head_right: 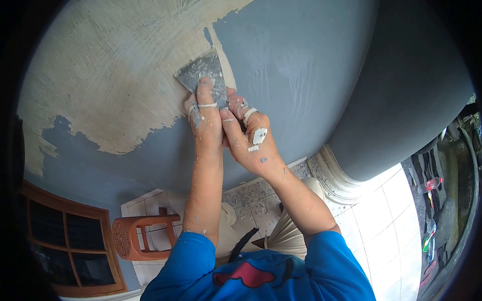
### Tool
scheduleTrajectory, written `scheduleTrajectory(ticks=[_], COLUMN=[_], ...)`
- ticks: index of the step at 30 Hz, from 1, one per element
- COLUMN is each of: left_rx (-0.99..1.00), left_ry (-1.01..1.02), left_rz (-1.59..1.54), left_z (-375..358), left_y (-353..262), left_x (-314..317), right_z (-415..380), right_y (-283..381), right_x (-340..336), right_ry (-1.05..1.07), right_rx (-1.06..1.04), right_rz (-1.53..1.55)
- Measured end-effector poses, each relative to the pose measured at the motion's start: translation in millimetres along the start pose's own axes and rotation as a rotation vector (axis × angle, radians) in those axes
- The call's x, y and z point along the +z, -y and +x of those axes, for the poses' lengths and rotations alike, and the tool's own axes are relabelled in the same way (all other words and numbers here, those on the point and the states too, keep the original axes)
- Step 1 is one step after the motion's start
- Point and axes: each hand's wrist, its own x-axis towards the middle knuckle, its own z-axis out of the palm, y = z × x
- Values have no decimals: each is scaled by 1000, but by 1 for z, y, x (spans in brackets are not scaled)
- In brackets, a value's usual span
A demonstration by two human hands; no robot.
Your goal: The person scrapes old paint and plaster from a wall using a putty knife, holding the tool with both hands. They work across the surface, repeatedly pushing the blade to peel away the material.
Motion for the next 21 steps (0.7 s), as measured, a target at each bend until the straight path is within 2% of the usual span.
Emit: scheduleTrajectory(ticks=[5,9,11,13,17,21], left_rx=[6,26,43,75,124,60], left_ry=[84,41,9,59,119,215], left_rz=[-18,-3,-45,-15,-29,0], left_z=[11,1,0,6,18,7], left_y=[-28,-9,0,-13,-26,23], left_x=[11,3,3,5,11,0], right_z=[17,2,6,13,29,-2], right_y=[20,15,3,9,26,-16], right_x=[-3,-6,-7,-2,-7,-17], right_ry=[23,60,48,12,78,8], right_rx=[-14,76,-8,-75,-15,61], right_rz=[-38,-8,-40,-44,-76,5])
